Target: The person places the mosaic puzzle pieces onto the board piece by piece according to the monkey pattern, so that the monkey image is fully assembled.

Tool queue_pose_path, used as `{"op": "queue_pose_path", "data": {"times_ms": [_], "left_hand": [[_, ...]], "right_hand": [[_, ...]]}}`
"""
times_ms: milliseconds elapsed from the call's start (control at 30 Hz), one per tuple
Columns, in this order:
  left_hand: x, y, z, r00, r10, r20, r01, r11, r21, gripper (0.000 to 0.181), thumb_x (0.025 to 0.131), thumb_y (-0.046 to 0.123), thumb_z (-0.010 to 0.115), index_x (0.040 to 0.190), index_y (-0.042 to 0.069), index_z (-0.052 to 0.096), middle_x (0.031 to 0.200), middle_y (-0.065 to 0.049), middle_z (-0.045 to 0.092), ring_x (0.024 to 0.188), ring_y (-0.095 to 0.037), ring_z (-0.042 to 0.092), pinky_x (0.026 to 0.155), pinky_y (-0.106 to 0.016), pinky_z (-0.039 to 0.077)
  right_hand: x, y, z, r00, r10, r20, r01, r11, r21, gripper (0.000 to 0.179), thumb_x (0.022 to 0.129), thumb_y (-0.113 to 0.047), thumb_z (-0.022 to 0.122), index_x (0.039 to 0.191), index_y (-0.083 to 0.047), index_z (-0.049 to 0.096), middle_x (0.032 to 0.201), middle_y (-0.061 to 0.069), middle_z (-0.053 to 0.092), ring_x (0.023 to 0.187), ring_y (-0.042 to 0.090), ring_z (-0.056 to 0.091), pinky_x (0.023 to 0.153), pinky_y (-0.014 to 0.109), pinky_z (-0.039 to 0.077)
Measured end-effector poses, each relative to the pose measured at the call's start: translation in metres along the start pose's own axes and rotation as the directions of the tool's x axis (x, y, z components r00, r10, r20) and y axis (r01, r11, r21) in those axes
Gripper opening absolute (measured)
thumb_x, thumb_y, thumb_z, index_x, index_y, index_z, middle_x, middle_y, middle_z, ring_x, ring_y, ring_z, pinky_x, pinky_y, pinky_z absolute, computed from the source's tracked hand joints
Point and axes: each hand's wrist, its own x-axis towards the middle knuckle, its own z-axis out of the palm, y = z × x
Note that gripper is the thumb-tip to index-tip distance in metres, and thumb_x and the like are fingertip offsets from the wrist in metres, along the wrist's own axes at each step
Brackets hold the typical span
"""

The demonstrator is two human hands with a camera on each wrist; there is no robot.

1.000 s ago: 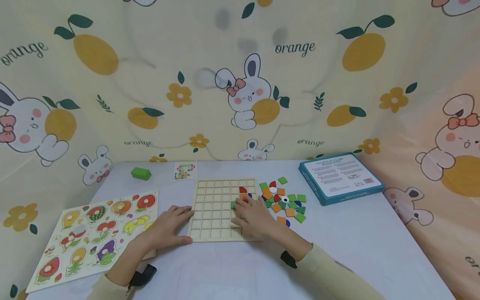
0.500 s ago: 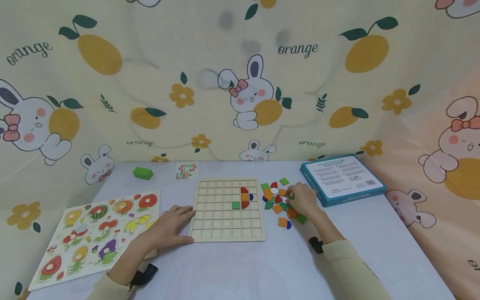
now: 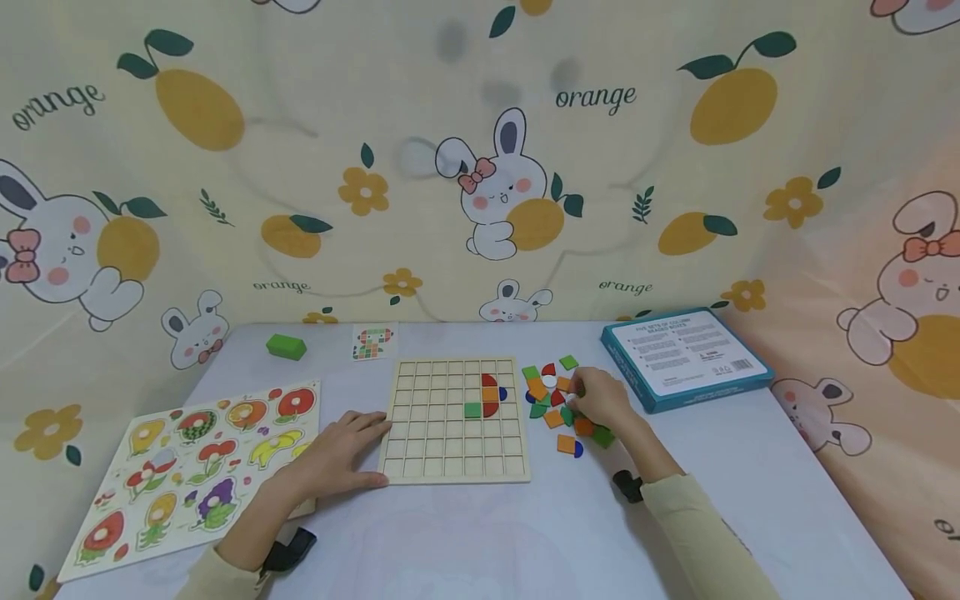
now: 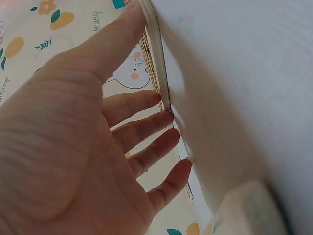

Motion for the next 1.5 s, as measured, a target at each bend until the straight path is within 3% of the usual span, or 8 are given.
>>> {"op": "queue_pose_path", "data": {"times_ms": [167, 333, 667, 833, 1000, 1167, 1367, 1500], "left_hand": [[0.0, 0.0, 0.0, 1.0, -0.006, -0.002, 0.006, 1.0, 0.001, 0.082, 0.079, 0.053, 0.08, 0.143, 0.008, 0.054, 0.147, -0.013, 0.05, 0.13, -0.033, 0.046, 0.1, -0.058, 0.043], [0.0, -0.002, 0.001, 1.0, -0.009, -0.004, 0.009, 1.0, 0.001, 0.083, 0.078, 0.053, 0.08, 0.143, 0.008, 0.054, 0.147, -0.012, 0.05, 0.129, -0.032, 0.046, 0.1, -0.057, 0.043], [-0.001, -0.003, 0.002, 1.0, -0.005, -0.003, 0.005, 1.0, -0.004, 0.082, 0.079, 0.053, 0.08, 0.143, 0.008, 0.055, 0.147, -0.012, 0.05, 0.129, -0.032, 0.046, 0.099, -0.055, 0.044], [0.0, -0.001, 0.001, 1.0, 0.0, 0.0, 0.0, 1.0, -0.011, 0.082, 0.079, 0.052, 0.08, 0.143, 0.008, 0.054, 0.147, -0.012, 0.049, 0.13, -0.033, 0.045, 0.1, -0.055, 0.043], [0.001, 0.0, 0.0, 1.0, 0.008, -0.003, -0.009, 1.0, -0.009, 0.082, 0.079, 0.052, 0.08, 0.142, 0.007, 0.054, 0.147, -0.013, 0.05, 0.129, -0.032, 0.046, 0.099, -0.055, 0.044], [0.001, 0.001, -0.001, 1.0, -0.001, 0.001, 0.001, 1.0, -0.007, 0.082, 0.079, 0.052, 0.08, 0.142, 0.007, 0.054, 0.147, -0.013, 0.05, 0.13, -0.033, 0.045, 0.099, -0.055, 0.043], [0.001, 0.001, 0.0, 1.0, -0.009, 0.008, 0.009, 1.0, 0.002, 0.083, 0.079, 0.053, 0.08, 0.143, 0.008, 0.054, 0.147, -0.012, 0.049, 0.13, -0.033, 0.045, 0.099, -0.053, 0.044], [0.001, 0.0, 0.0, 1.0, -0.004, 0.004, 0.004, 1.0, 0.004, 0.082, 0.079, 0.053, 0.08, 0.142, 0.008, 0.055, 0.147, -0.012, 0.05, 0.13, -0.032, 0.045, 0.099, -0.053, 0.044]], "right_hand": [[0.001, -0.013, 0.004, 0.992, -0.117, -0.043, 0.121, 0.987, 0.107, 0.006, 0.092, -0.003, 0.069, 0.096, -0.001, 0.064, 0.088, 0.008, 0.06, 0.075, 0.023, 0.054, 0.066, 0.03, 0.05], [0.01, -0.035, 0.012, 0.978, -0.207, -0.017, 0.204, 0.937, 0.285, 0.013, 0.093, 0.004, 0.064, 0.105, 0.005, 0.069, 0.097, 0.014, 0.062, 0.073, 0.022, 0.058, 0.065, 0.03, 0.057], [0.042, -0.08, 0.039, 0.945, -0.325, 0.038, 0.291, 0.888, 0.355, 0.012, 0.088, 0.005, 0.069, 0.099, 0.007, 0.07, 0.09, 0.011, 0.066, 0.075, 0.019, 0.056, 0.064, 0.029, 0.051], [0.05, -0.093, 0.049, 0.95, -0.312, 0.0, 0.295, 0.897, 0.328, 0.011, 0.087, 0.002, 0.071, 0.098, 0.004, 0.07, 0.083, 0.006, 0.062, 0.075, 0.018, 0.053, 0.066, 0.03, 0.047], [0.05, -0.1, 0.051, 0.961, -0.275, 0.015, 0.25, 0.893, 0.374, 0.015, 0.089, 0.004, 0.068, 0.104, 0.006, 0.071, 0.091, 0.01, 0.064, 0.081, 0.021, 0.054, 0.068, 0.029, 0.049], [0.048, -0.104, 0.05, 0.97, -0.241, 0.031, 0.213, 0.905, 0.369, 0.008, 0.089, 0.0, 0.071, 0.096, 0.004, 0.072, 0.085, 0.006, 0.066, 0.076, 0.017, 0.055, 0.065, 0.027, 0.048], [0.05, -0.106, 0.052, 0.972, -0.235, 0.017, 0.207, 0.889, 0.407, 0.005, 0.086, 0.001, 0.073, 0.089, 0.005, 0.071, 0.08, 0.006, 0.066, 0.072, 0.017, 0.056, 0.059, 0.025, 0.047], [0.051, -0.108, 0.055, 0.976, -0.215, 0.03, 0.192, 0.917, 0.35, 0.004, 0.085, -0.001, 0.074, 0.086, 0.002, 0.072, 0.077, 0.005, 0.066, 0.07, 0.017, 0.056, 0.059, 0.026, 0.046]]}}
